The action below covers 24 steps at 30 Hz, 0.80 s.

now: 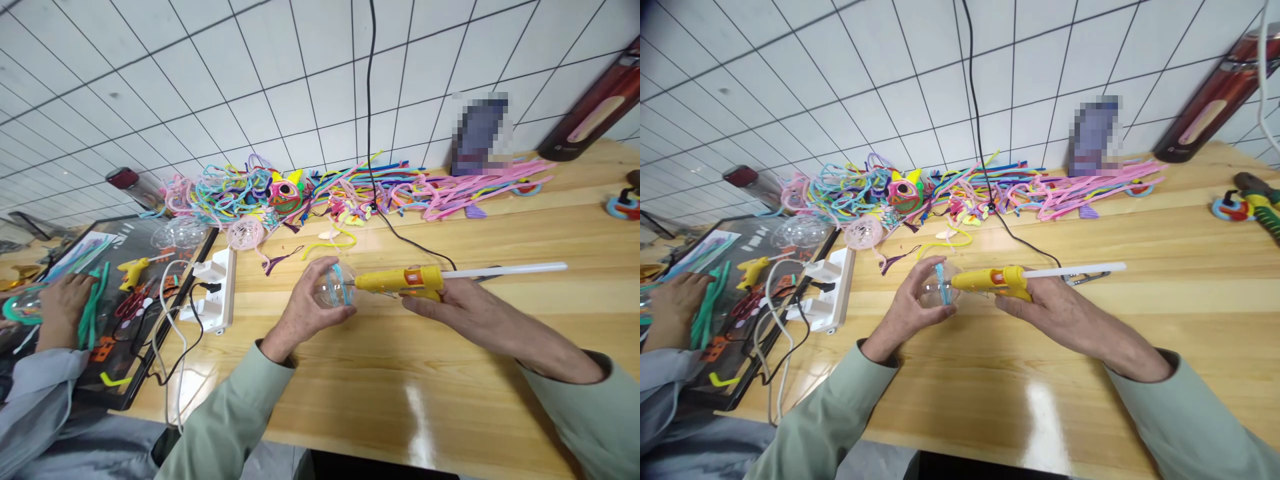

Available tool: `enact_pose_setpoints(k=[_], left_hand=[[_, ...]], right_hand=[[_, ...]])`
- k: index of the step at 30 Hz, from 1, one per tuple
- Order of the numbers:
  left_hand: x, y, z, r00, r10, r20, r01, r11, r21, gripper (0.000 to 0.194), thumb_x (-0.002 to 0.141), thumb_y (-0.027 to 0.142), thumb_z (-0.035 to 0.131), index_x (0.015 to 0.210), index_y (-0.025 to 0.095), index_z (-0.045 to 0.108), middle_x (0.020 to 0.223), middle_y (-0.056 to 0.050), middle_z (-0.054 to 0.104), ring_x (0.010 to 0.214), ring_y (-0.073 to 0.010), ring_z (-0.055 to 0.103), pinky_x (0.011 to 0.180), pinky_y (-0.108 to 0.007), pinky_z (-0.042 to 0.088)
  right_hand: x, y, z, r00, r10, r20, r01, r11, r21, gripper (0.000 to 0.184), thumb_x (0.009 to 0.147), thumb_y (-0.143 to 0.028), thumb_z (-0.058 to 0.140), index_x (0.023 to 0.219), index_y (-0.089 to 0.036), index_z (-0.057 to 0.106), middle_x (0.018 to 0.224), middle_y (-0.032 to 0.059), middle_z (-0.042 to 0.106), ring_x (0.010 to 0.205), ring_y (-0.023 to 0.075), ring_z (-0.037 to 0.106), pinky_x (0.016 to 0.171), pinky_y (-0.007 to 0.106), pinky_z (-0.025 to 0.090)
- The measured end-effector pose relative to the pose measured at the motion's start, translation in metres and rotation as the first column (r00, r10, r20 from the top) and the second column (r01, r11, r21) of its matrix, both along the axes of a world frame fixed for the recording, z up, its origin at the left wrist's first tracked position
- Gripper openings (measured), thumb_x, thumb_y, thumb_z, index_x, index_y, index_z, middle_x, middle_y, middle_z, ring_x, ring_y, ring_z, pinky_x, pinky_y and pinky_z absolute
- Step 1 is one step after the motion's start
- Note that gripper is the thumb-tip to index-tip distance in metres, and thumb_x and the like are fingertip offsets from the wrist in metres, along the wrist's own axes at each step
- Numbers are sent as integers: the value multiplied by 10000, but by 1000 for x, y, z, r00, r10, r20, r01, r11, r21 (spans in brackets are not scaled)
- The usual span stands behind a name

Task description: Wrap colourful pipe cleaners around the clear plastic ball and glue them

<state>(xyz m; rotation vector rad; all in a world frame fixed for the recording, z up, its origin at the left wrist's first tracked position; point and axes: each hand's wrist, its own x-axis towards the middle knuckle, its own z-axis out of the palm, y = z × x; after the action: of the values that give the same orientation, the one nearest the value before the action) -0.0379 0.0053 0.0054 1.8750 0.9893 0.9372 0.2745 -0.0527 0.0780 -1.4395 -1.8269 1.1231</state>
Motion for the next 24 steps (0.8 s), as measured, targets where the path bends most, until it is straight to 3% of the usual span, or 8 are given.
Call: enact_pose_setpoints(k=[7,14,24], left_hand=[[-1,-1,1,1000,-2,-2,2,1000,0,869,836,503,1036,1570,272,634,1674,-167,626,1587,-392,617,1358,-603,521],[0,0,1,1000,1,-4,-1,1000,6,866,825,514,1039,1561,282,646,1663,-159,639,1573,-390,632,1350,-596,532],[-1,-1,2,1000,-2,-5,2,1000,4,875,831,500,1040,1573,275,634,1673,-164,629,1586,-391,618,1373,-615,505]], right_hand=[[1,-2,3,1000,-15,1,15,1000,-6,558,1011,-782,694,766,-283,743,639,12,642,746,283,684,683,384,553],[1,-2,-3,1000,11,-20,-12,999,-34,548,1000,-800,697,974,-279,864,738,15,707,715,267,658,690,386,534],[4,-2,-5,1000,13,-6,-13,999,-29,528,1021,-754,707,808,-274,757,750,20,714,791,280,697,707,388,550]])
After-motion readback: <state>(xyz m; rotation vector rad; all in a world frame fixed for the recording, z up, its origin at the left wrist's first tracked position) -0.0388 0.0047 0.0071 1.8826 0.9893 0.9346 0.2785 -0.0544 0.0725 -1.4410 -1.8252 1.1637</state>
